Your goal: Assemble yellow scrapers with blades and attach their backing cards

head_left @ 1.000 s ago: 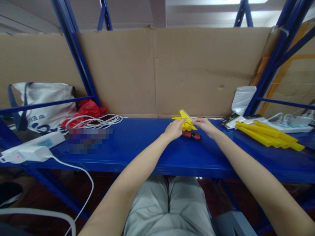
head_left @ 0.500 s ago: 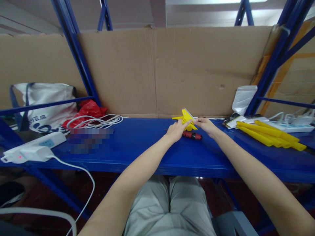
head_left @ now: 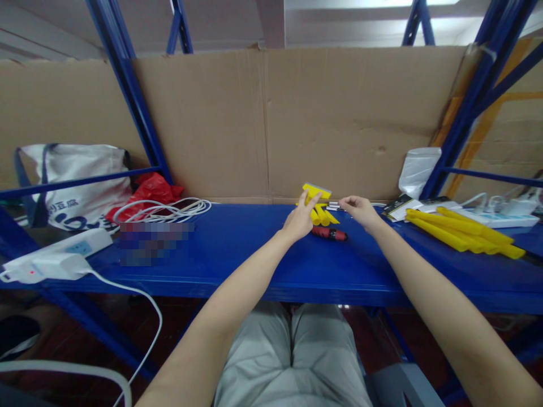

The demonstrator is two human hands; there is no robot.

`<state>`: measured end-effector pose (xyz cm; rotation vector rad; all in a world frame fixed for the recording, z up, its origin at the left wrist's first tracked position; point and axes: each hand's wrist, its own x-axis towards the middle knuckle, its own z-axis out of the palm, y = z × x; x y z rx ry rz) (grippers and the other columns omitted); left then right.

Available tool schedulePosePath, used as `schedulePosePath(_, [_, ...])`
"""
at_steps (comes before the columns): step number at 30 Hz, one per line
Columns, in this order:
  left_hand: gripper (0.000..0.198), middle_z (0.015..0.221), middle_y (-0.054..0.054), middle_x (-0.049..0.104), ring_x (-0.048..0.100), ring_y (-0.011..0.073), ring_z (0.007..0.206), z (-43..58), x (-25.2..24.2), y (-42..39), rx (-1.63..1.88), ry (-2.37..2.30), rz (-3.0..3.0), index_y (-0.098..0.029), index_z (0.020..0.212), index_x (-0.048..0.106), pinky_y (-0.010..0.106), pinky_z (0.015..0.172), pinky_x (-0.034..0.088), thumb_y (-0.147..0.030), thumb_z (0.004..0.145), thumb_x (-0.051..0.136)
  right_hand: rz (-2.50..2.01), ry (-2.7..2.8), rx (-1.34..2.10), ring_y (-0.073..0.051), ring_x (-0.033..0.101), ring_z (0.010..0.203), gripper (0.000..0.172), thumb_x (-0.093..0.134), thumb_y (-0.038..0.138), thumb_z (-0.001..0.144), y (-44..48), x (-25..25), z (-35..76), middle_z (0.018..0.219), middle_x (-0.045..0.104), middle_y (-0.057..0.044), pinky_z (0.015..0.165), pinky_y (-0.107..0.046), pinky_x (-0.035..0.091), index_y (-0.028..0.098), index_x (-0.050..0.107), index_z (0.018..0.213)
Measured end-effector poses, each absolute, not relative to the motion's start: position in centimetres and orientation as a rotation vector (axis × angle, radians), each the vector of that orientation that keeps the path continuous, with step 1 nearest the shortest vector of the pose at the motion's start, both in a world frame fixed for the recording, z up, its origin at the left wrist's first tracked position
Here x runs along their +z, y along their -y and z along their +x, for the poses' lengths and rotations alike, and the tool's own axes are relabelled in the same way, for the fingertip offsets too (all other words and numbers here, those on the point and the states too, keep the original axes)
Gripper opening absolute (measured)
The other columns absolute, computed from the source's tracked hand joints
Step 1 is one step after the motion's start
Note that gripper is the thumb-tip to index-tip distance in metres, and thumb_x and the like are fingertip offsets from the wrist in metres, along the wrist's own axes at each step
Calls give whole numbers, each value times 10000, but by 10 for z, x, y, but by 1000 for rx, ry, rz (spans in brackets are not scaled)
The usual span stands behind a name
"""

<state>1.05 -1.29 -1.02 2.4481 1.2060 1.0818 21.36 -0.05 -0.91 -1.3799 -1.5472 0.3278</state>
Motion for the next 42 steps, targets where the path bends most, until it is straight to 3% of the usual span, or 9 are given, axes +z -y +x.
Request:
schedulePosePath(4, [790, 1464, 93, 309, 627, 200, 904, 10, -9, 0, 1170, -1008, 1818, -350, 1449, 236, 277, 621, 540, 0, 764, 418, -1850, 1652, -98, -230, 617, 1011, 334, 484, 107, 801, -6, -17, 236, 1072, 670, -134, 880, -330, 453, 141, 661, 1082])
schedulePosePath(9, [791, 1201, 101, 549, 583, 86, 584, 4, -7, -14, 985, -709, 1389, -323, 1445, 234, 178, 440, 449, -20, 757, 477, -2222, 1792, -150, -251, 600, 1072, 383, 474, 147, 821, -13, -28, 257, 1142, 645, -148, 867, -315, 466, 151, 642, 1165])
schedulePosePath(13, [791, 1093, 88, 595, 572, 78, 537, 3, -9, -15, 888, -582, 1305, -319, 1438, 245, 175, 433, 440, -9, 754, 493, -2245, 1891, -217, -246, 598, 1074, 360, 478, 200, 838, -17, -32, 256, 1143, 643, -154, 874, -307, 463, 146, 655, 1147])
schedulePosePath(20, [799, 1119, 136, 596, 603, 95, 523, 13, -15, -7, 775, -594, 1293, -263, 1452, 208, 227, 489, 489, 15, 754, 478, -2269, 1926, -223, -264, 576, 1105, 354, 452, 196, 853, -14, -31, 244, 1194, 604, -183, 880, -314, 452, 110, 653, 1131])
schedulePosePath(28, [787, 1158, 147, 588, 650, 123, 594, 17, -23, -9, 747, -599, 1314, -248, 1436, 260, 221, 510, 495, 42, 737, 475, -2284, 1863, -184, -251, 619, 1019, 280, 458, 136, 822, -8, -25, 240, 1023, 671, -173, 816, -291, 464, 107, 684, 985])
schedulePosePath(33, [807, 1180, 143, 568, 636, 111, 592, 17, -23, -7, 727, -656, 1362, -258, 1434, 255, 212, 491, 487, 42, 722, 488, -2308, 1899, -185, -269, 614, 1024, 286, 436, 146, 830, -3, -21, 236, 1015, 666, -183, 806, -303, 464, 86, 679, 968])
schedulePosePath(42, [826, 743, 8, 599, 558, 96, 480, 19, -28, -7, 721, -678, 1437, -246, 1461, 195, 245, 499, 511, 19, 723, 457, -2284, 2036, -362, -267, 599, 1061, 358, 381, 96, 836, -3, -24, 235, 1119, 614, -237, 850, -323, 461, 47, 624, 1095])
